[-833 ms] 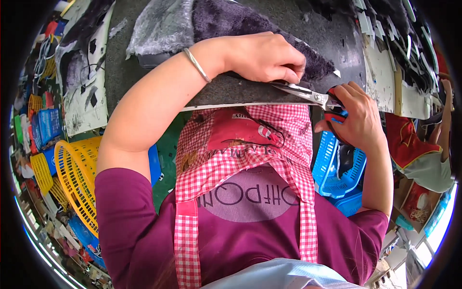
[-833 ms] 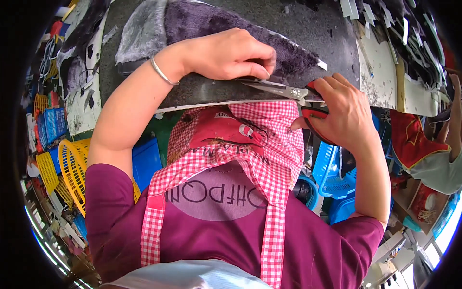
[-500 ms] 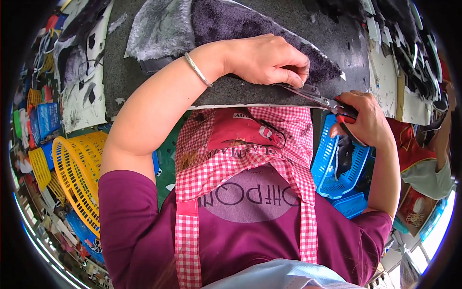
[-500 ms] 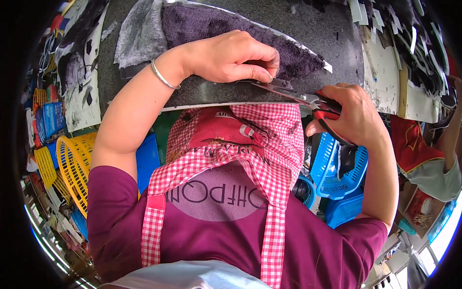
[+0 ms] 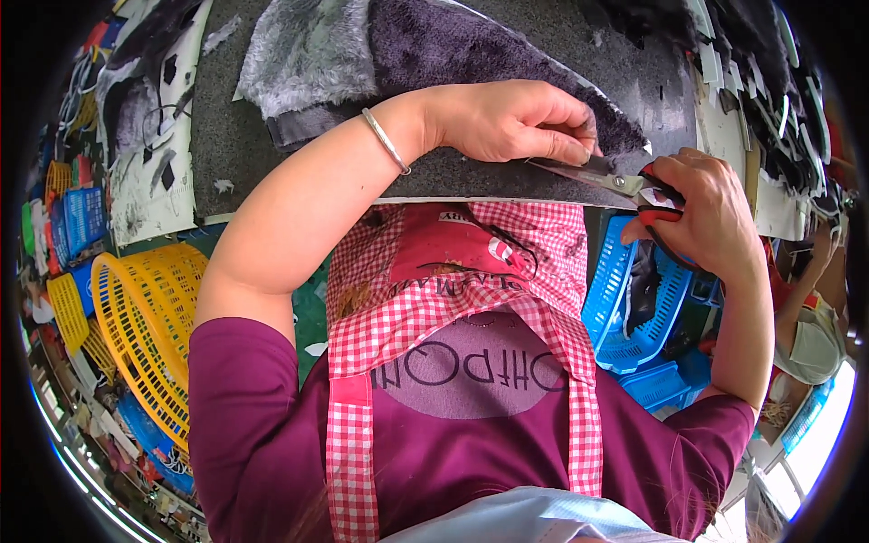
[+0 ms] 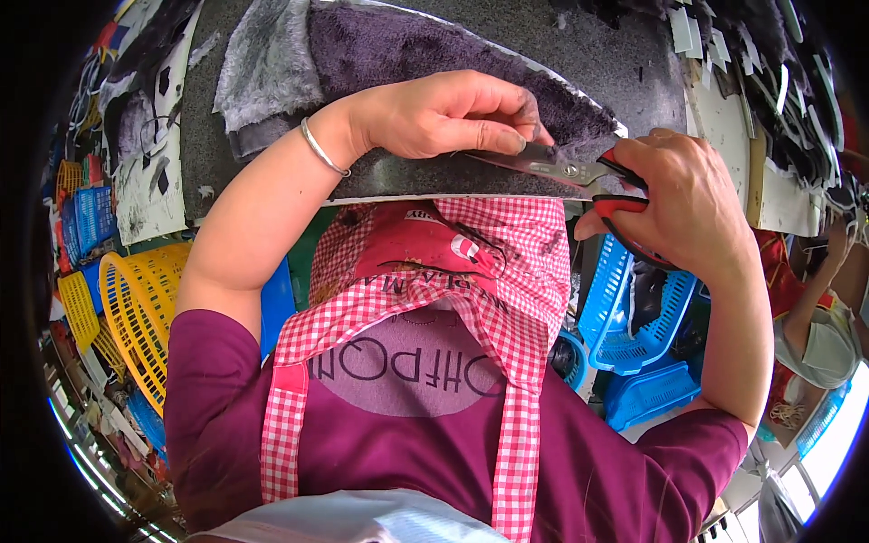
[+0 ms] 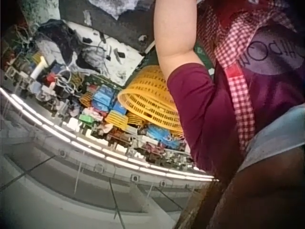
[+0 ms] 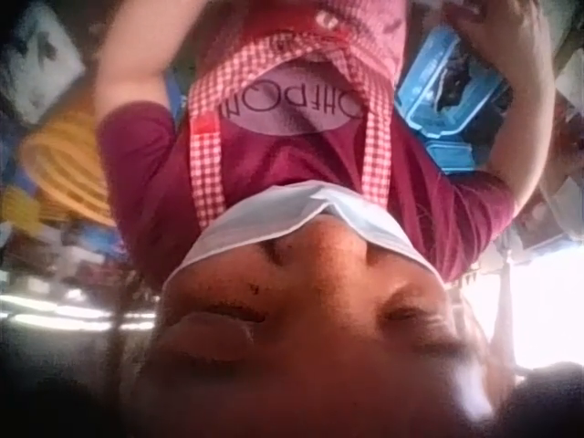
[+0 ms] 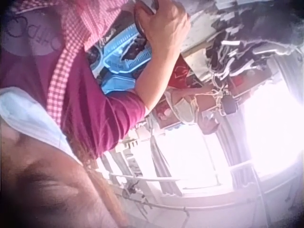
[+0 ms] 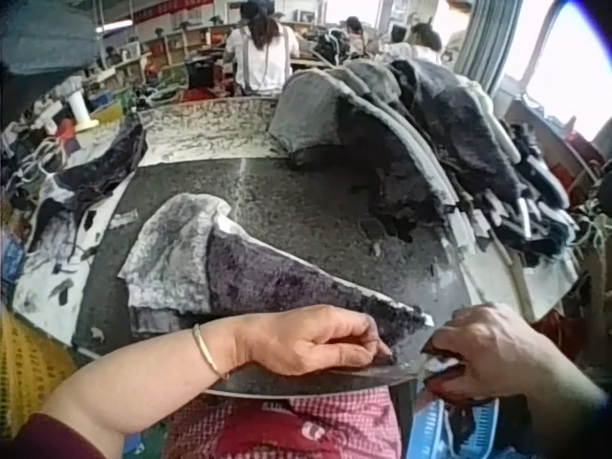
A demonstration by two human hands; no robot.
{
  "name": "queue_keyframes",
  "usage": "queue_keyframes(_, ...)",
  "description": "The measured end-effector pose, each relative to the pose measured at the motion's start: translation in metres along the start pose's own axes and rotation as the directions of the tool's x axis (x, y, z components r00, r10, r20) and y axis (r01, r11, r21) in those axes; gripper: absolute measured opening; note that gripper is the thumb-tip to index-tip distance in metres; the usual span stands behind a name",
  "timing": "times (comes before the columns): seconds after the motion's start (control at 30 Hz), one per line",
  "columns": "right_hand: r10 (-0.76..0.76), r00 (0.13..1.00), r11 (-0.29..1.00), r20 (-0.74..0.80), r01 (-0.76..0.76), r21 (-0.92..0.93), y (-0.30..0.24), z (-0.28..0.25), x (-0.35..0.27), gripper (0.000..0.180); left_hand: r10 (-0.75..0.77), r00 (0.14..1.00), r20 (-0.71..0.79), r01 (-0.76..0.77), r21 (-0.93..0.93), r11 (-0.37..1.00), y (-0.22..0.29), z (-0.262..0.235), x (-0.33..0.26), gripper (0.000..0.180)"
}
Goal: Trim the excess material from shoe components using scissors.
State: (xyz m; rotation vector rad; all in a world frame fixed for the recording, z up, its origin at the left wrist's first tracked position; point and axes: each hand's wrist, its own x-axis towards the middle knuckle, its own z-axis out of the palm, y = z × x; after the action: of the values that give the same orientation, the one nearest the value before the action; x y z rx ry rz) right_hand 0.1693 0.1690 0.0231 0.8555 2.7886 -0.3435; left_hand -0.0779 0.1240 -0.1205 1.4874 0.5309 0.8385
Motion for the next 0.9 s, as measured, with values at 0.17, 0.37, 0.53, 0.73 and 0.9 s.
queue_keyframes(0.17, 0.069, 0.992, 0.997, 0.103, -0.072, 0.022, -0.006, -0.004, 0.009, 0.056, -0.069, 0.997, -0.044, 0.052, -0.305, 0.951, 0.008, 0.002, 0.001, 0.028)
queue_keyframes(0.37, 0.030, 0.998, 1.000, 0.050, -0.030, 0.003, -0.021, -0.004, 0.018, 0.051, -0.137, 0.990, 0.021, 0.134, -0.399, 0.907, 0.014, -0.002, 0.003, 0.026)
queue_keyframes(0.53, -0.066, 0.996, 0.979, -0.054, 0.054, -0.195, -0.039, -0.007, 0.024, 0.047, -0.131, 0.991, -0.034, 0.098, -0.488, 0.867, 0.011, 0.001, 0.003, 0.028)
queue_keyframes(0.73, -0.127, 0.991, 0.935, -0.041, 0.106, -0.338, -0.061, 0.000, 0.031, 0.041, -0.078, 0.987, -0.143, 0.014, -0.398, 0.917, 0.016, 0.002, -0.004, 0.024)
queue_keyframes(0.9, -0.119, 0.991, 0.943, -0.065, 0.092, -0.320, -0.055, 0.008, 0.024, 0.039, 0.239, 0.922, -0.303, 0.124, 0.818, 0.561, 0.065, 0.010, -0.035, 0.013)
